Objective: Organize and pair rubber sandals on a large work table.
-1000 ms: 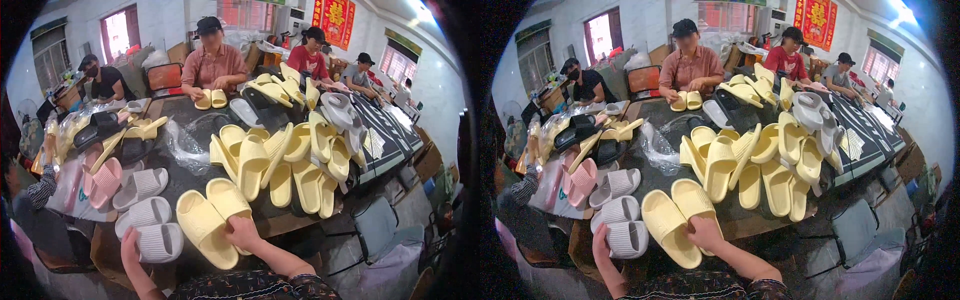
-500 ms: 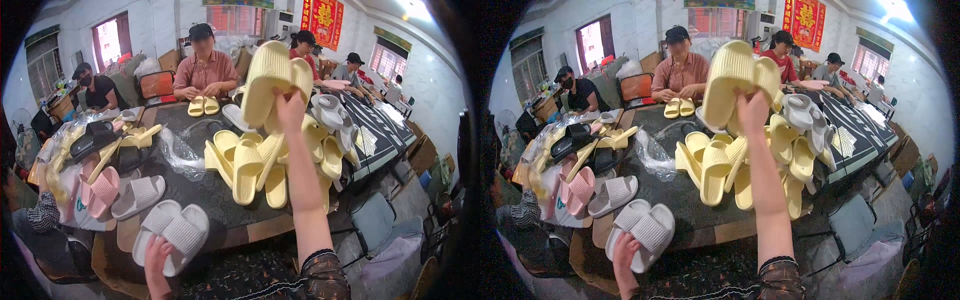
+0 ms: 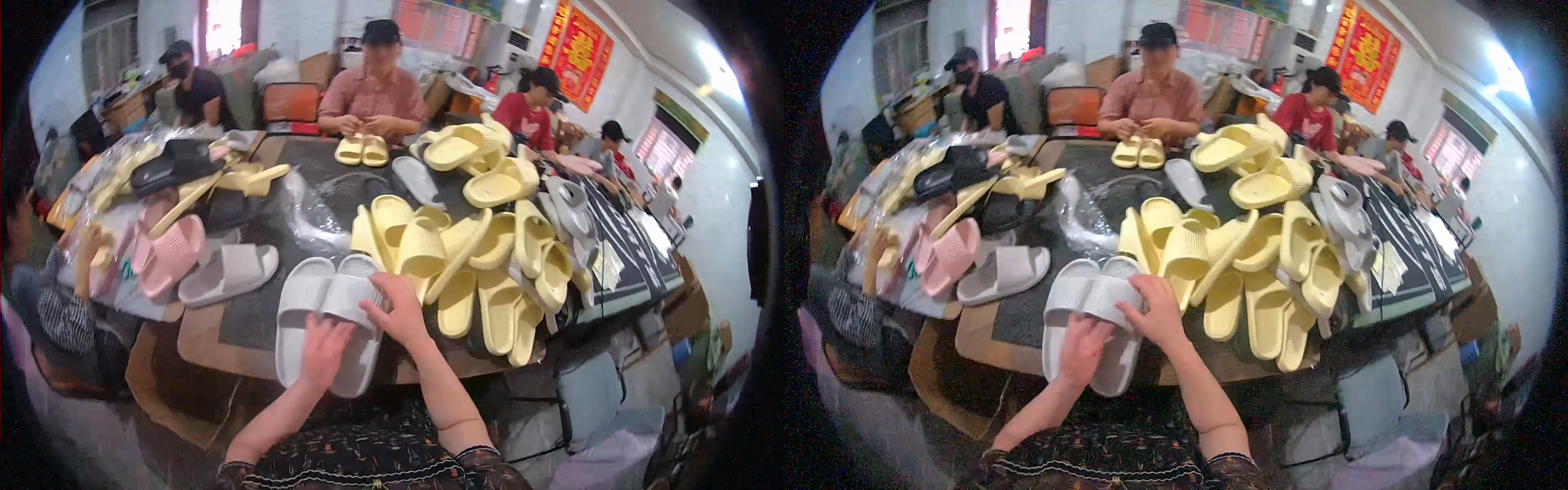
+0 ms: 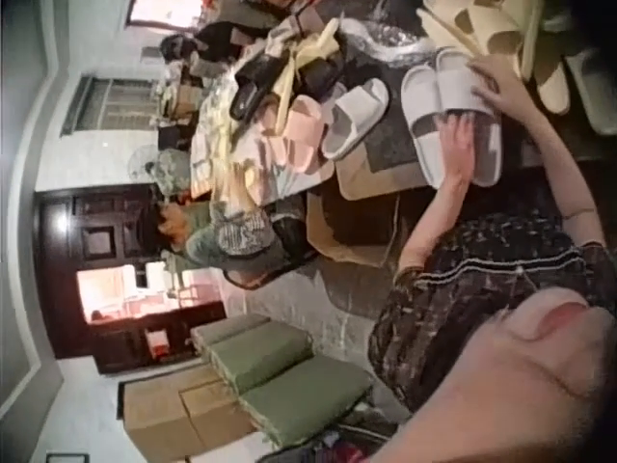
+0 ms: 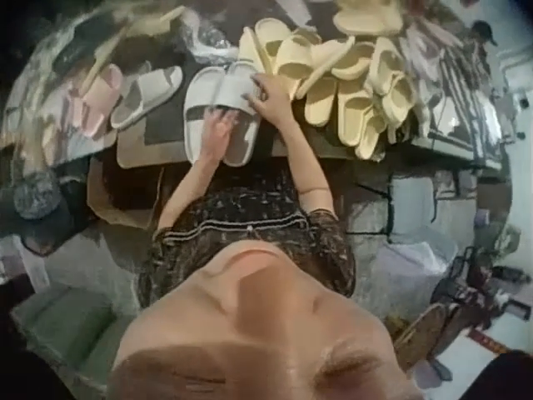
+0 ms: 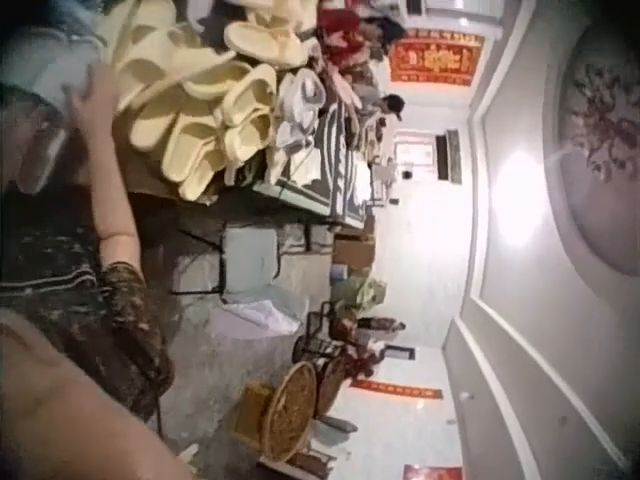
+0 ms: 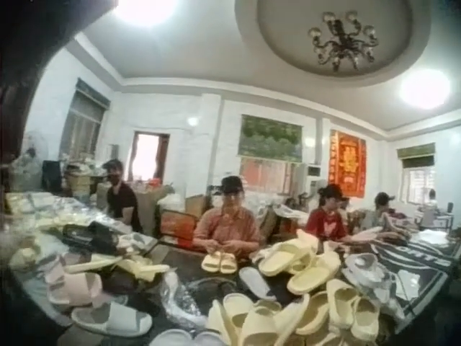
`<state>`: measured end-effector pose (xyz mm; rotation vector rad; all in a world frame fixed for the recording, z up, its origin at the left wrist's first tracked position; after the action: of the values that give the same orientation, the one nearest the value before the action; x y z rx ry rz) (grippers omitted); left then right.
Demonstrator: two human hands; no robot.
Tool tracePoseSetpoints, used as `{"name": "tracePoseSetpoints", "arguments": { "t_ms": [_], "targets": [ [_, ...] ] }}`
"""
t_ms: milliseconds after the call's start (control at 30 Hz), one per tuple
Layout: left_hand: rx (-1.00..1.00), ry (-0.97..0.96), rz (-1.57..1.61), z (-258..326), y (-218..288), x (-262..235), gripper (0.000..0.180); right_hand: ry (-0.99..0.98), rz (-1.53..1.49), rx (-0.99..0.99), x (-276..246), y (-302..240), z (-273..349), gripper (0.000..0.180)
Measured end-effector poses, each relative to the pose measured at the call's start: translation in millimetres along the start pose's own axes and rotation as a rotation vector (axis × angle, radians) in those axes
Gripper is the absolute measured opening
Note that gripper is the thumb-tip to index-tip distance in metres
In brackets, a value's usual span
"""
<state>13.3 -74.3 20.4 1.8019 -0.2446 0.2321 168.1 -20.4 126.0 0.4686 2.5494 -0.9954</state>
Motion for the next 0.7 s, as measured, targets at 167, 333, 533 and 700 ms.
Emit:
{"name": "tracePoseSetpoints", "arguments": {
  "t_ms": [167,333,533,700],
  "targets": [
    [-0.449,-0.033,0.124,21,-8,8,0.099,-0.060,0.154,-0.077,44,56,32,0.020],
    [-0.397,-0.648,-0.833,26,62,-29,0.084,0.039,0.046,-0.054,58,51,44,0.011],
    [0.481,-0.468,-1.169,3,209,-2,0.064,0.156,0.012,-0.086,52,57,45,0.007],
    [0.881,-0.419,-0.369,29,321,37,0.040,0.174,0.016,-0.065,49,64,52,0.008]
  ]
}}
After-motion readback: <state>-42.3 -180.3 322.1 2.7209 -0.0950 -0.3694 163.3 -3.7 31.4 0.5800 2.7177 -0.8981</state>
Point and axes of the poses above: each hand's wrist, its own z-axis away from the middle knuckle, its own x-axis out of the palm, y = z × x, the point moved 4 cm from there along -z, towards the middle knuckle, and after that the axes turned 7 degrees about -z, right-handed, at the moved point
